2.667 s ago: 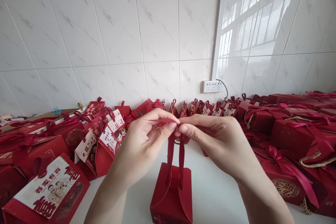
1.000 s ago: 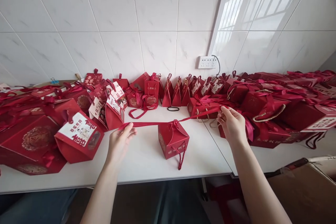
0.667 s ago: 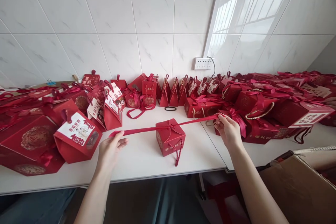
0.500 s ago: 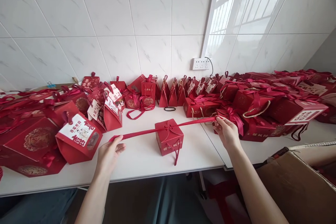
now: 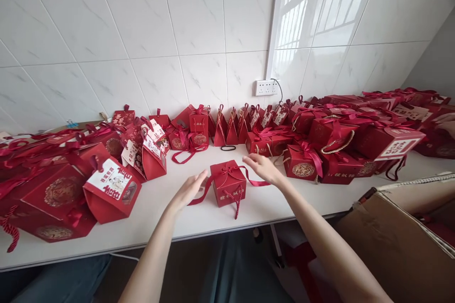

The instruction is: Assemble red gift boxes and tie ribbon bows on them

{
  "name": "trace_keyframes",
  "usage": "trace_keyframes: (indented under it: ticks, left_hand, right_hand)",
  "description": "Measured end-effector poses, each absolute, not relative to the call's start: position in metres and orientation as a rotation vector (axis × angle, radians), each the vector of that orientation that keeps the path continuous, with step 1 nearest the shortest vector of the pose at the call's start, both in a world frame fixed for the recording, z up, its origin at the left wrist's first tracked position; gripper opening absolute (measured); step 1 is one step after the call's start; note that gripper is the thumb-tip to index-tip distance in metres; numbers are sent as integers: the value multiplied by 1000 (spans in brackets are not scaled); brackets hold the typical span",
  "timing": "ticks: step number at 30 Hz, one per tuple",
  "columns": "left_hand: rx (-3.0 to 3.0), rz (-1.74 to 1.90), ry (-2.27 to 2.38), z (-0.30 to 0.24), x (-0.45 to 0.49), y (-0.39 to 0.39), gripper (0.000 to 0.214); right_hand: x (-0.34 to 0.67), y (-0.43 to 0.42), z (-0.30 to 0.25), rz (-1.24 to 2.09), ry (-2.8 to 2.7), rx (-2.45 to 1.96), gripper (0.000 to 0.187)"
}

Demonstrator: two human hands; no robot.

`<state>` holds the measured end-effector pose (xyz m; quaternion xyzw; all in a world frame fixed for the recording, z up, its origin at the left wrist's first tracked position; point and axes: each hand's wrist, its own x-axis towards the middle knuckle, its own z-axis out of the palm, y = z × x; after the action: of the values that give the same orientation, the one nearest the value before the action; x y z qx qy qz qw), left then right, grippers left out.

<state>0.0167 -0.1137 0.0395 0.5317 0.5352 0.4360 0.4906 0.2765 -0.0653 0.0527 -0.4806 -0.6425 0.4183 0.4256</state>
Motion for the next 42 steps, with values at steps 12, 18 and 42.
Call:
trace_keyframes:
  ticks: [12, 18, 42]
  left_hand:
    - [1131, 1040, 980, 27, 28, -116, 44]
    - [1081, 1099, 1031, 17, 28, -141, 43]
    - [1404, 752, 1197, 54, 25, -169, 24]
  right_hand:
    - [268, -75, 24, 1750, -1452, -754, 41]
    - [278, -104, 13, 1861, -1364, -702, 37]
    - [248, -130, 60, 1015, -1983, -838, 28]
